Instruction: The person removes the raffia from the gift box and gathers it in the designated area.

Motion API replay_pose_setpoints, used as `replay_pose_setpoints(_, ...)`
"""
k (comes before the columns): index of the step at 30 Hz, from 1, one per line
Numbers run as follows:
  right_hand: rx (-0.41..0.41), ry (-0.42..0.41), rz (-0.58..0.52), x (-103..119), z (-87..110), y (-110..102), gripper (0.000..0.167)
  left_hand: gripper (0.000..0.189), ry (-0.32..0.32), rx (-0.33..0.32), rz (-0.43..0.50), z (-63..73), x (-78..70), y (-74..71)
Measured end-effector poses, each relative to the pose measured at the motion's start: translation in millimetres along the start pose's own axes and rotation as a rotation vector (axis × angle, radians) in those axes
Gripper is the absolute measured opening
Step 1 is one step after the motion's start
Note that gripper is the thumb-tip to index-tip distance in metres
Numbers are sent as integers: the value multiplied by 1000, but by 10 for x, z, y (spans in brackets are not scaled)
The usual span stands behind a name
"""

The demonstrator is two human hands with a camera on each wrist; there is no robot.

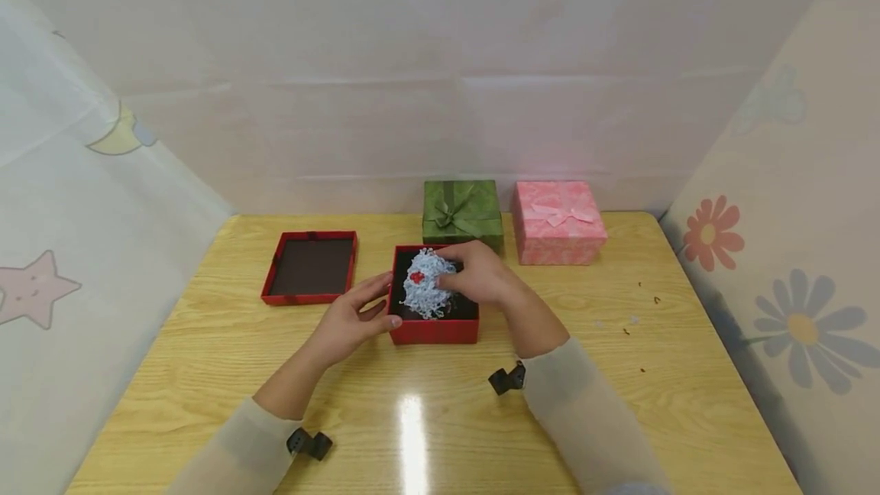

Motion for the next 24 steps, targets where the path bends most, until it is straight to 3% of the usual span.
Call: replay_pose_setpoints(24,-89,25,-145,-151,544,-524,59,82,-12,6,23,16,-2,25)
Point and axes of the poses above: each hand's wrist, its own z-axis away from the middle knuckle, its own y-axis out of the palm, x = y × z, the point moved 10 cm from there along -z, towards the middle knuckle, and after that the axes turned 10 degrees about x, right-handed, at the moved point
